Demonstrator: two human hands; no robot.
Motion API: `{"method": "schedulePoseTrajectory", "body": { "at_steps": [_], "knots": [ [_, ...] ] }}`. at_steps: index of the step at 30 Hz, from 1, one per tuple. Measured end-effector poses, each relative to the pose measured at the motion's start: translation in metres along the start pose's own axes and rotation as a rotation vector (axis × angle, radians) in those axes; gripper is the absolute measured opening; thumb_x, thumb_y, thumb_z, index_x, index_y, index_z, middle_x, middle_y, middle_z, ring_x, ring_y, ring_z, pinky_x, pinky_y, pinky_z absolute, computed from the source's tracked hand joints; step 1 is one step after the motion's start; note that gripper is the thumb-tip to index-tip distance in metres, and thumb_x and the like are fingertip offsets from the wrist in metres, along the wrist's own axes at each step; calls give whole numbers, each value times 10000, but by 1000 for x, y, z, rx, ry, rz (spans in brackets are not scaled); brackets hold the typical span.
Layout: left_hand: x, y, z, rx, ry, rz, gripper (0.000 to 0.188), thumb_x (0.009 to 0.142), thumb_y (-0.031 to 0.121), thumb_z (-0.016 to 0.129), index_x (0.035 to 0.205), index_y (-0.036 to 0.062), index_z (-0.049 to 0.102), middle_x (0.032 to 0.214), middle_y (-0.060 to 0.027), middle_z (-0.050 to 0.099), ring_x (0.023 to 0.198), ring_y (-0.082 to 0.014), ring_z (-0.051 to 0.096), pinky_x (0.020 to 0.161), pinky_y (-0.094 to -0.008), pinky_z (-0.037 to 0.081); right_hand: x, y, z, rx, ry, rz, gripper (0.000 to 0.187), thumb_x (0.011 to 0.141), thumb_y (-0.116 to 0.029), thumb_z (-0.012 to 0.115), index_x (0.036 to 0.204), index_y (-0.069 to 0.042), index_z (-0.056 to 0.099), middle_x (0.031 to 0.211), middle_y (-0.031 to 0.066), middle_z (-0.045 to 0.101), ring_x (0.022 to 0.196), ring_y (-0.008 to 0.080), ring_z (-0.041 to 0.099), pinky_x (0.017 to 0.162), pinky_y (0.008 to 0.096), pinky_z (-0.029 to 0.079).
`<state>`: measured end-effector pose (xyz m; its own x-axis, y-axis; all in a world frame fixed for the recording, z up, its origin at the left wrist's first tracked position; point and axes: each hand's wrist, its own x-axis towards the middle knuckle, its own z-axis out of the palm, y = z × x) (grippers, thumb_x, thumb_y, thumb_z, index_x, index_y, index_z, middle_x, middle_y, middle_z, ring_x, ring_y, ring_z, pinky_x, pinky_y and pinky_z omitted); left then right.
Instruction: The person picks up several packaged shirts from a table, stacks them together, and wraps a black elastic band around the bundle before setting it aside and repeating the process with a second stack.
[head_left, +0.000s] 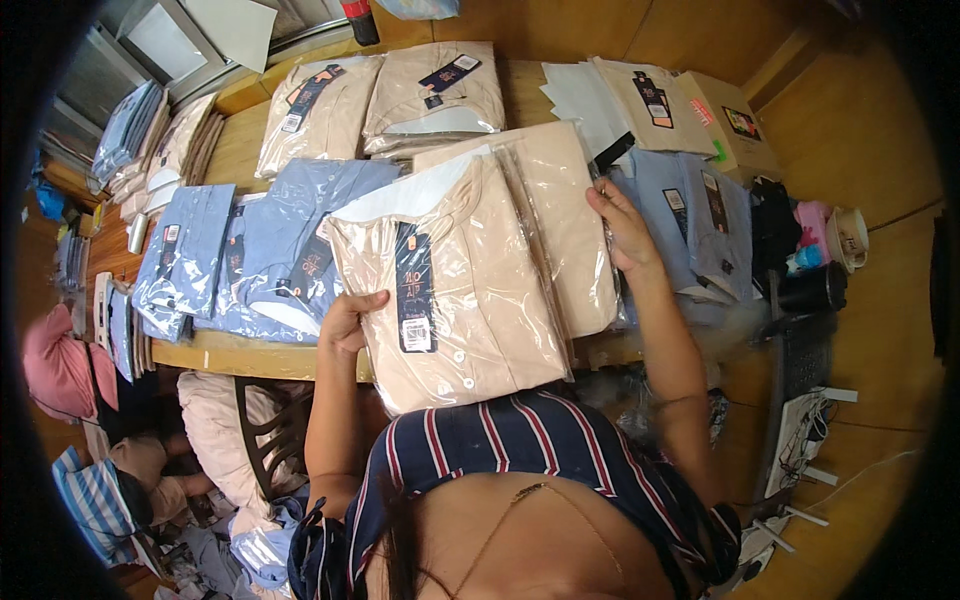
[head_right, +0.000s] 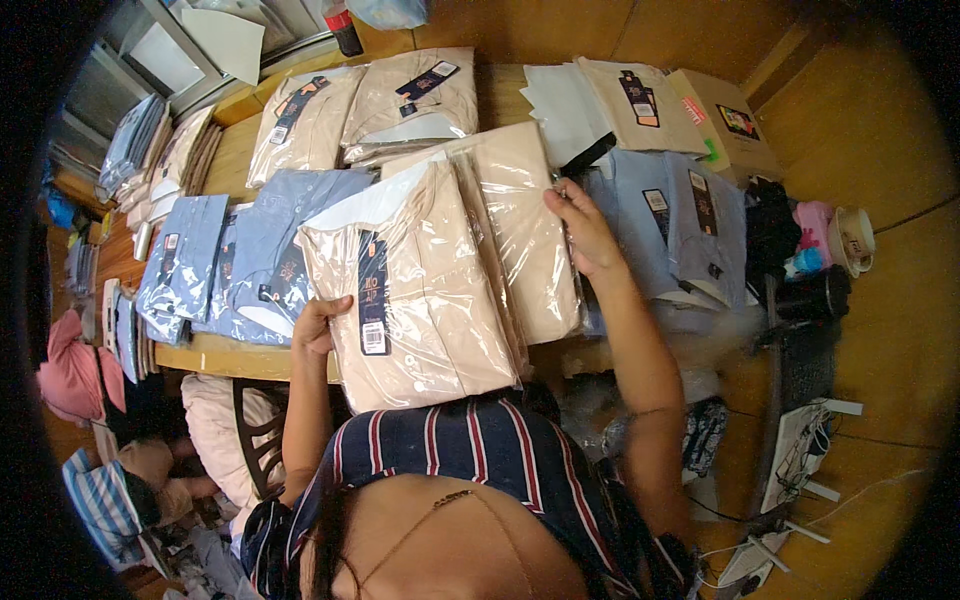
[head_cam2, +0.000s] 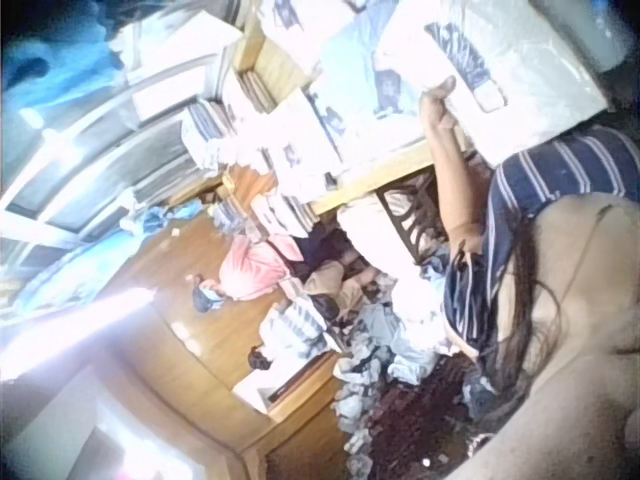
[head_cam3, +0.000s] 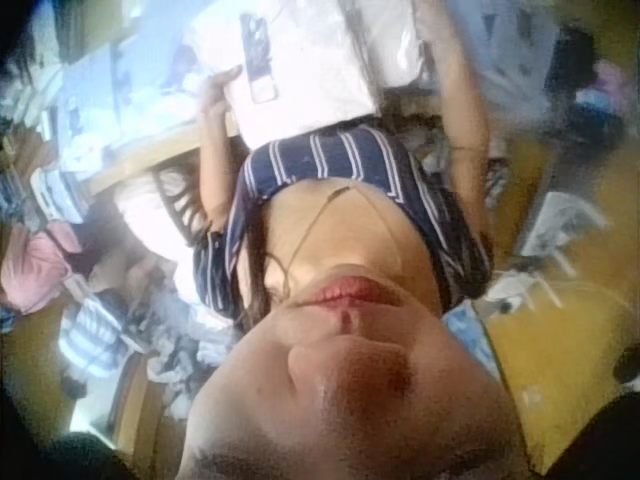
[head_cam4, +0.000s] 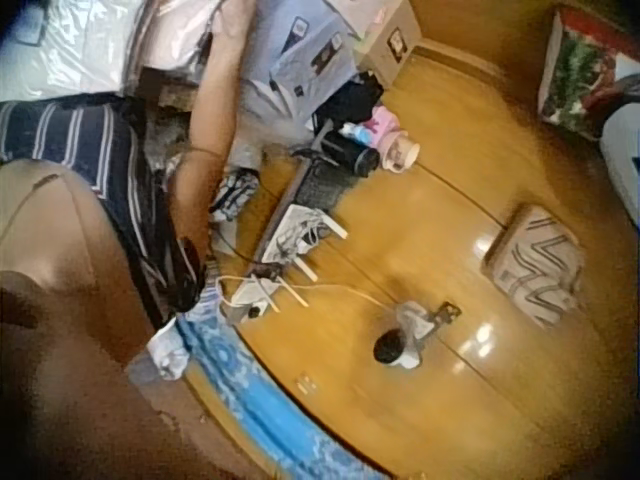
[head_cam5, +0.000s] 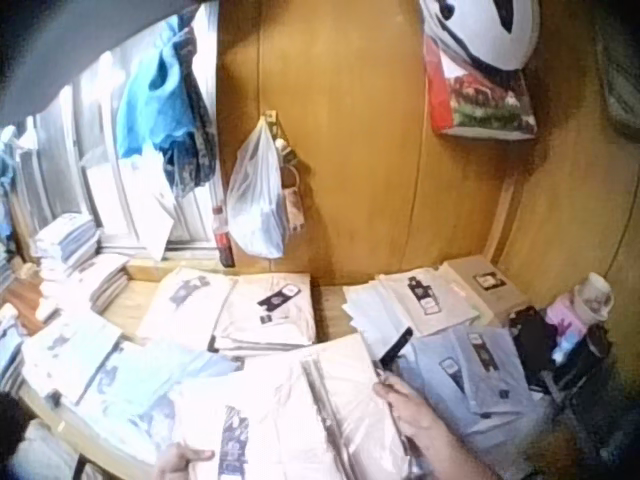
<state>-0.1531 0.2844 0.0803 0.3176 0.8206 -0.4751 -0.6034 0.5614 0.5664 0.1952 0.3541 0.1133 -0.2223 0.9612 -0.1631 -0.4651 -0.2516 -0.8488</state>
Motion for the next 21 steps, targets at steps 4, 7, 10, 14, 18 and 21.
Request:
{"method": "schedulePoseTrajectory", "body": {
  "at_steps": [4,7,10,14,18,21],
  "knots": [
    [3,0,-2,-38,-11,-42,361,679,-84,503,1037,-71,456,968,-181,540,856,-269,552,773,-356,446,-2,11,-21,8,183,-73,103,796,-157,515,879,-98,497,829,-12,536,781,83,514,695,214,422],
    [5,0,-4,-32,-28,-36,365,675,-83,514,1036,-70,457,969,-182,539,857,-267,552,771,-357,449,0,18,-42,-87,175,-118,171,795,-168,518,942,-87,486,885,3,530,820,95,505,725,225,412],
    [3,-1,-5,-28,-10,-37,361,674,-80,521,1030,-69,460,958,-181,543,845,-263,556,759,-356,455,6,20,-46,-233,323,-94,295,786,-178,530,1039,-54,444,977,39,505,899,115,475,776,243,390],
    [6,-1,-8,29,9,-7,344,674,-75,527,1013,-68,468,933,-178,551,816,-254,566,735,-346,465,7,22,-26,-383,313,-68,494,754,-161,568,1160,-18,325,1071,82,451,966,156,434,821,255,357],
    [2,2,-1,74,7,30,343,670,-63,543,1004,-71,468,914,-177,556,797,-246,572,713,-347,474,-5,24,-16,-390,122,-160,634,737,-115,581,1240,-20,207,1122,108,421,1005,194,413,864,275,327],
    [-1,5,2,71,-5,-1,359,671,-79,525,1020,-93,446,941,-191,545,817,-264,567,739,-367,471,-21,24,1,-456,99,-124,576,752,-112,561,1221,-11,242,1123,110,422,1010,193,409,867,283,324]
  ]
}}
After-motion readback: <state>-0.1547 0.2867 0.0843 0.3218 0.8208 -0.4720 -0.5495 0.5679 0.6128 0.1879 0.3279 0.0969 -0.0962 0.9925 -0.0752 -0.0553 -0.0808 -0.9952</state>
